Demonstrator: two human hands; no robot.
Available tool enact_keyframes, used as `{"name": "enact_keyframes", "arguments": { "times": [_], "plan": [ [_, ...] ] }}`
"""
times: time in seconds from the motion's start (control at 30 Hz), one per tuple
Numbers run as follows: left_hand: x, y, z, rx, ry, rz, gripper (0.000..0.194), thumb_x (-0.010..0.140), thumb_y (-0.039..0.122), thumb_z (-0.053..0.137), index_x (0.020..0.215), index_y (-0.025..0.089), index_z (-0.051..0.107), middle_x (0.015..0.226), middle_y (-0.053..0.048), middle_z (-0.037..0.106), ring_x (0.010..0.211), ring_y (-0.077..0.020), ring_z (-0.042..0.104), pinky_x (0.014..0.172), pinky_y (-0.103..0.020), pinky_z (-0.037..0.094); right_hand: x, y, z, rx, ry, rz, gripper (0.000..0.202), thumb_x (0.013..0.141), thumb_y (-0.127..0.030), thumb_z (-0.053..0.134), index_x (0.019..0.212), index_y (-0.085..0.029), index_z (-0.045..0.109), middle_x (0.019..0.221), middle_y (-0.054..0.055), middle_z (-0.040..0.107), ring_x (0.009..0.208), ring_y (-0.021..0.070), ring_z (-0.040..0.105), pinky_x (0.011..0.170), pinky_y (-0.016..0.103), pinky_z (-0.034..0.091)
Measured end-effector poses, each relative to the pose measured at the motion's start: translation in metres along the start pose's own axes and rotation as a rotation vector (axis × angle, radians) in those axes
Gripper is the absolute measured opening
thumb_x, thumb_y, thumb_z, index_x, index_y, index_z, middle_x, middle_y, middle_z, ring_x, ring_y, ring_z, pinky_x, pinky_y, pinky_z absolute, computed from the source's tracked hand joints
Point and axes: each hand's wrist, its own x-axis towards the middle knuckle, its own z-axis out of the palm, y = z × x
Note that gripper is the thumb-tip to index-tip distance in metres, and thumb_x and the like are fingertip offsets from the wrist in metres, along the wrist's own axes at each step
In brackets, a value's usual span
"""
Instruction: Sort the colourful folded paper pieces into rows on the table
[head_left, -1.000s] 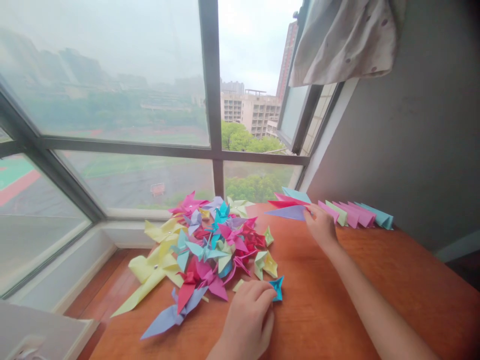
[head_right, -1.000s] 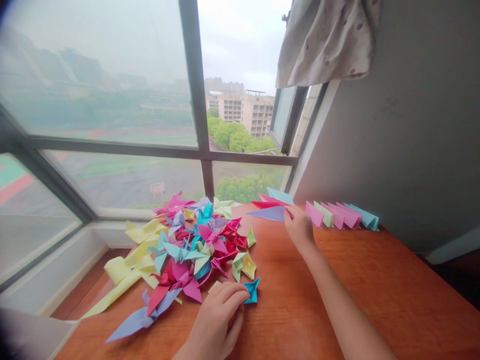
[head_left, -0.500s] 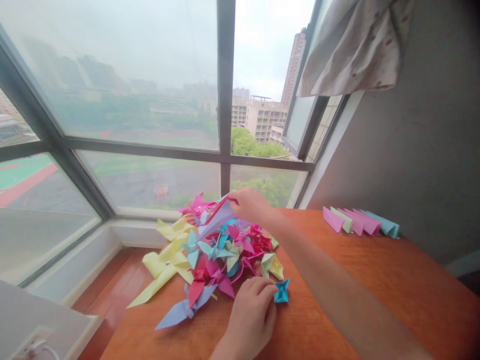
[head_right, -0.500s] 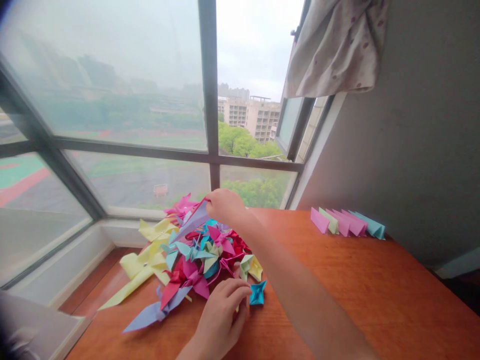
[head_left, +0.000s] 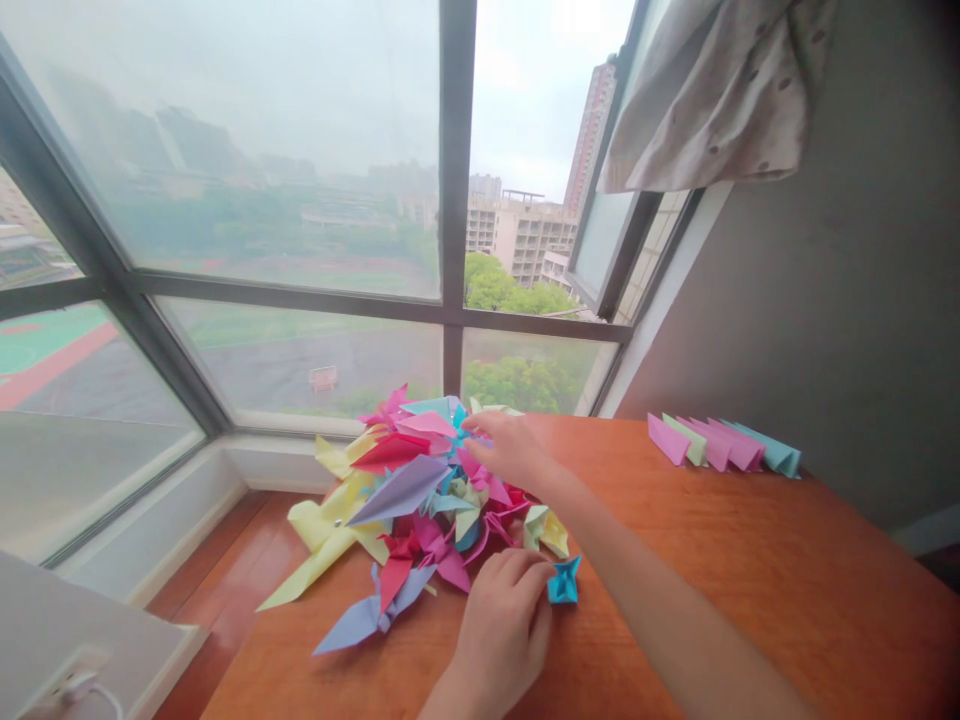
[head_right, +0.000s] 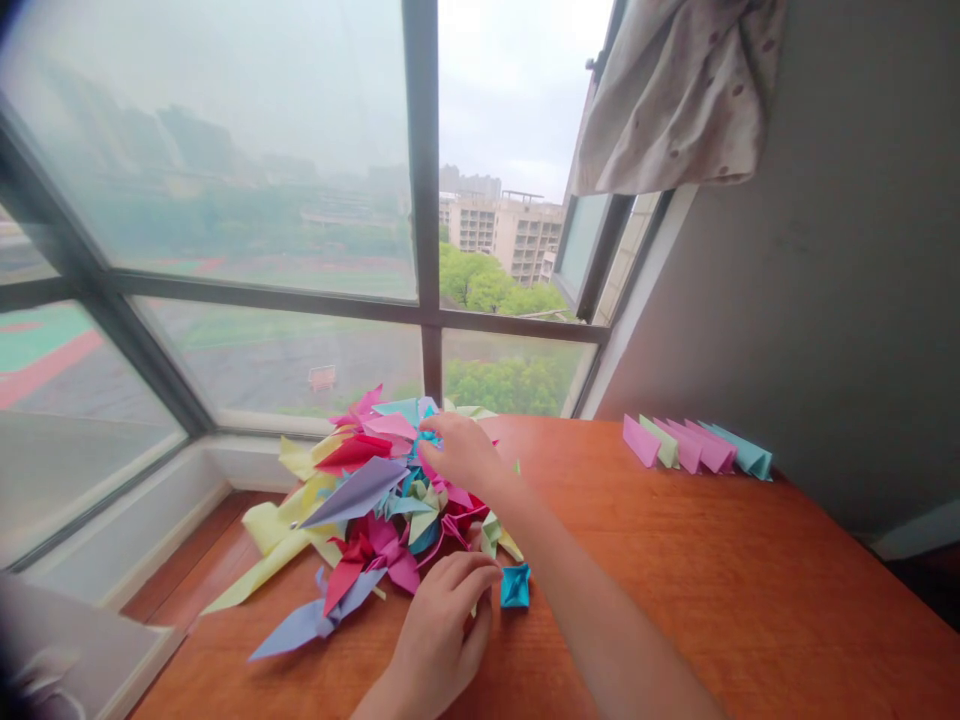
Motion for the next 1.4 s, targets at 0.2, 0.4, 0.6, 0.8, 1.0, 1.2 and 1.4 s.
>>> {"name": "enact_keyframes", "arguments": {
  "times": [0.2, 0.4, 0.6, 0.8, 1.0, 1.2, 1.4],
  "plan": [
    [0.000, -0.005, 0.003, 0.031, 0.032, 0.011, 0.028, 0.084, 0.006, 0.046, 0.100, 0.022, 0.062, 0.102, -0.008, 0.068, 0.092, -0.0240, 0.063, 0.081, -0.040, 0.052, -0.012, -0.004, 0.028, 0.100, 0.006, -0.072, 0.019, 0.085, -0.020, 0.061, 0.100, -0.021, 0.072, 0.099, 0.003, 0.073, 0.087, 0.0165, 0.066, 0.081, 0.028, 0.049],
    [0.003, -0.003, -0.002, 0.059, 0.033, 0.002, 0.026, 0.086, 0.007, 0.046, 0.099, 0.021, 0.063, 0.101, -0.007, 0.069, 0.092, -0.0231, 0.064, 0.080, -0.038, 0.054, -0.047, 0.018, 0.014, 0.222, 0.089, 0.002, 0.020, 0.086, -0.021, 0.056, 0.096, -0.023, 0.073, 0.095, 0.001, 0.075, 0.083, 0.0154, 0.067, 0.076, 0.026, 0.051],
    [0.006, -0.017, -0.017, 0.141, 0.182, -0.007, 0.027, 0.087, 0.010, 0.048, 0.104, 0.021, 0.065, 0.107, -0.008, 0.070, 0.100, -0.0224, 0.066, 0.087, -0.037, 0.055, -0.121, 0.108, -0.020, 0.180, 0.268, 0.303, 0.024, 0.085, -0.033, 0.053, 0.094, -0.021, 0.073, 0.098, 0.005, 0.074, 0.086, 0.0191, 0.068, 0.077, 0.030, 0.054],
    [0.007, -0.027, -0.021, 0.196, 0.195, -0.039, 0.024, 0.089, 0.014, 0.049, 0.104, 0.021, 0.066, 0.106, -0.009, 0.070, 0.098, -0.0225, 0.067, 0.085, -0.035, 0.056, -0.200, 0.225, -0.075, -0.172, 0.613, 0.611, 0.034, 0.080, -0.044, 0.051, 0.095, -0.019, 0.069, 0.096, 0.010, 0.073, 0.086, 0.0236, 0.067, 0.083, 0.037, 0.053],
    [0.009, -0.020, -0.007, 0.210, -0.002, 0.019, 0.024, 0.087, 0.013, 0.049, 0.101, 0.022, 0.066, 0.105, -0.008, 0.070, 0.096, -0.0233, 0.067, 0.082, -0.037, 0.057, -0.213, 0.296, -0.127, -0.333, 0.765, 0.708, 0.041, 0.071, -0.045, 0.058, 0.098, -0.016, 0.066, 0.107, 0.017, 0.065, 0.105, 0.0313, 0.058, 0.093, 0.046, 0.046],
    [0.008, -0.018, -0.004, 0.179, -0.093, 0.039, 0.023, 0.088, 0.011, 0.048, 0.100, 0.023, 0.064, 0.102, -0.007, 0.071, 0.092, -0.0226, 0.066, 0.079, -0.037, 0.056, -0.176, 0.331, -0.133, -0.367, 0.723, 0.718, 0.032, 0.068, -0.041, 0.061, 0.088, -0.019, 0.072, 0.115, 0.013, 0.063, 0.111, 0.0281, 0.054, 0.096, 0.040, 0.043],
    [0.009, -0.013, -0.006, 0.145, -0.118, 0.010, 0.023, 0.089, 0.011, 0.046, 0.099, 0.022, 0.064, 0.100, -0.007, 0.070, 0.090, -0.0219, 0.065, 0.078, -0.036, 0.054, -0.164, 0.324, -0.129, -0.349, 0.661, 0.803, 0.030, 0.073, -0.036, 0.049, 0.064, -0.016, 0.069, 0.067, 0.013, 0.066, 0.070, 0.0247, 0.058, 0.068, 0.036, 0.045]
  ]
}}
